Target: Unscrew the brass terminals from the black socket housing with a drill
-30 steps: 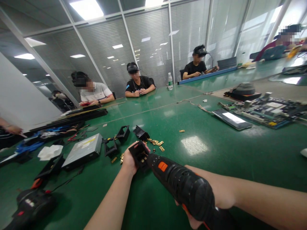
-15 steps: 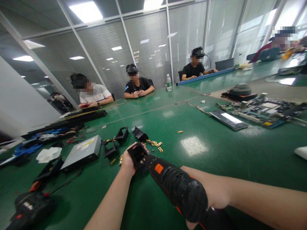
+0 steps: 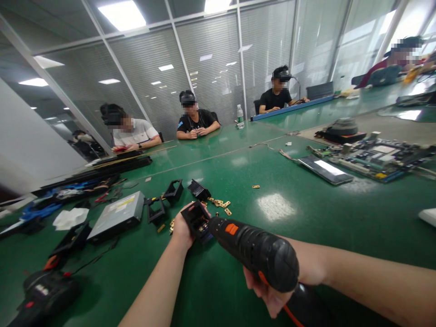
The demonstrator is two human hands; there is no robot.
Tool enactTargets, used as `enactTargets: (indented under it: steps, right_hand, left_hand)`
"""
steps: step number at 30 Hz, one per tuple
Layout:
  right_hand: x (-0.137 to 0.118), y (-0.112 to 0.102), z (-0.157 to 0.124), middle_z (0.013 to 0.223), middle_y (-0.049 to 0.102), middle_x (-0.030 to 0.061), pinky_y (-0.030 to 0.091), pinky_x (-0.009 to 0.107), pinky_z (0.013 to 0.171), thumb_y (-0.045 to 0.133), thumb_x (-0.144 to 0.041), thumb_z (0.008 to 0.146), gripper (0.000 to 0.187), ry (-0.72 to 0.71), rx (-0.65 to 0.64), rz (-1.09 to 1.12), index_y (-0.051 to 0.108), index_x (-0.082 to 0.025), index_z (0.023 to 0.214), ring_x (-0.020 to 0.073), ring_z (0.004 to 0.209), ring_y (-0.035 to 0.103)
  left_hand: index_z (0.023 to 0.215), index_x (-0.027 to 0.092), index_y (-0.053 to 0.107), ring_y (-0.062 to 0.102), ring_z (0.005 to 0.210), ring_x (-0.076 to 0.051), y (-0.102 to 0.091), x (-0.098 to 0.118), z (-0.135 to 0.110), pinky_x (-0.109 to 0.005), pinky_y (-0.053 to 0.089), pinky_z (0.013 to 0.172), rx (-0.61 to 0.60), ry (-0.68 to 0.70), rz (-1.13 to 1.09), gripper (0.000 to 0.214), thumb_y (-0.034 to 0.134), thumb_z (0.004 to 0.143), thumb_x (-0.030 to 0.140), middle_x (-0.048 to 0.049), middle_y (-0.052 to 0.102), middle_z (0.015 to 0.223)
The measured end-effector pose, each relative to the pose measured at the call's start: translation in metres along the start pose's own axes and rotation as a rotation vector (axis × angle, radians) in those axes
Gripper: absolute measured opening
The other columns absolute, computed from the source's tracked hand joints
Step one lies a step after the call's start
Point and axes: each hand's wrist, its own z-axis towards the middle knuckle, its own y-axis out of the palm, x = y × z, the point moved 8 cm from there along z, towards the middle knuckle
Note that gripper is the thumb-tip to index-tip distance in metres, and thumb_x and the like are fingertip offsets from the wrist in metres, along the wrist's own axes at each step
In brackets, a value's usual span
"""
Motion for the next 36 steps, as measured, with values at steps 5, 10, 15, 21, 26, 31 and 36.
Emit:
enactTargets:
  steps: [5, 10, 15, 21, 26, 31, 36]
  right_hand:
    - [-0.008, 0.003, 0.0, 0.069, 0.065, -0.0027, 0.047, 0.017, 0.058, 0.09, -0.011, 0.042, 0.041, -0.104, 0.09, -0.121, 0.068, -0.01, 0.076, 0.0088, 0.063, 0.057]
    - [-0.007, 0.006, 0.001, 0.064, 0.062, -0.0045, 0.045, 0.016, 0.056, 0.09, -0.014, 0.046, 0.034, -0.081, 0.056, -0.108, 0.066, -0.01, 0.069, 0.0075, 0.058, 0.056]
    - [-0.008, 0.001, -0.001, 0.07, 0.067, -0.0023, 0.048, 0.017, 0.059, 0.087, -0.01, 0.052, 0.036, -0.111, 0.031, -0.078, 0.067, -0.01, 0.082, 0.0099, 0.064, 0.063]
    - [0.01, -0.004, -0.001, 0.065, 0.068, -0.0002, 0.053, 0.02, 0.057, 0.085, -0.006, 0.053, 0.035, 0.0, -0.021, 0.079, 0.065, -0.008, 0.082, 0.0129, 0.062, 0.067]
    - [0.009, -0.004, 0.0, 0.066, 0.067, -0.0007, 0.054, 0.019, 0.058, 0.084, -0.007, 0.055, 0.031, -0.013, -0.042, 0.065, 0.065, -0.007, 0.079, 0.011, 0.063, 0.066]
    - [0.0, -0.002, -0.002, 0.065, 0.067, -0.0012, 0.051, 0.017, 0.057, 0.086, -0.008, 0.053, 0.033, -0.023, 0.006, -0.003, 0.063, -0.008, 0.078, 0.0088, 0.06, 0.063]
    - [-0.003, -0.001, -0.001, 0.068, 0.065, -0.0007, 0.051, 0.02, 0.06, 0.085, -0.013, 0.059, 0.031, -0.074, -0.019, -0.06, 0.064, -0.008, 0.081, 0.011, 0.064, 0.064]
  left_hand:
    - [0.076, 0.011, 0.069, 0.066, 0.062, -0.024, 0.0, -0.002, 0.0, -0.037, 0.054, 0.06, 0.009, -0.016, -0.028, 0.023, 0.051, 0.074, 0.026, -0.0118, 0.069, 0.07]
    - [0.075, 0.011, 0.068, 0.065, 0.06, -0.024, 0.002, -0.001, -0.001, -0.036, 0.053, 0.057, 0.011, -0.018, -0.029, 0.023, 0.05, 0.073, 0.026, -0.0113, 0.068, 0.068]
    - [0.075, 0.011, 0.068, 0.066, 0.061, -0.025, 0.002, -0.001, -0.001, -0.038, 0.054, 0.058, 0.023, -0.014, -0.027, 0.023, 0.049, 0.072, 0.024, -0.0111, 0.068, 0.067]
    - [0.074, 0.01, 0.07, 0.066, 0.063, -0.024, 0.001, 0.0, 0.0, -0.036, 0.054, 0.06, -0.003, 0.004, 0.001, 0.026, 0.05, 0.074, 0.028, -0.012, 0.068, 0.068]
    - [0.075, 0.01, 0.07, 0.066, 0.063, -0.025, 0.001, 0.0, -0.001, -0.035, 0.053, 0.058, 0.009, 0.004, 0.007, 0.026, 0.052, 0.075, 0.029, -0.0118, 0.068, 0.067]
    - [0.074, 0.009, 0.07, 0.066, 0.061, -0.024, 0.001, -0.002, 0.001, -0.036, 0.054, 0.058, -0.004, -0.008, -0.008, 0.028, 0.051, 0.076, 0.029, -0.0121, 0.068, 0.067]
    - [0.075, 0.009, 0.07, 0.066, 0.063, -0.024, -0.001, -0.005, 0.003, -0.035, 0.054, 0.06, -0.021, -0.023, -0.03, 0.031, 0.048, 0.078, 0.031, -0.0124, 0.068, 0.068]
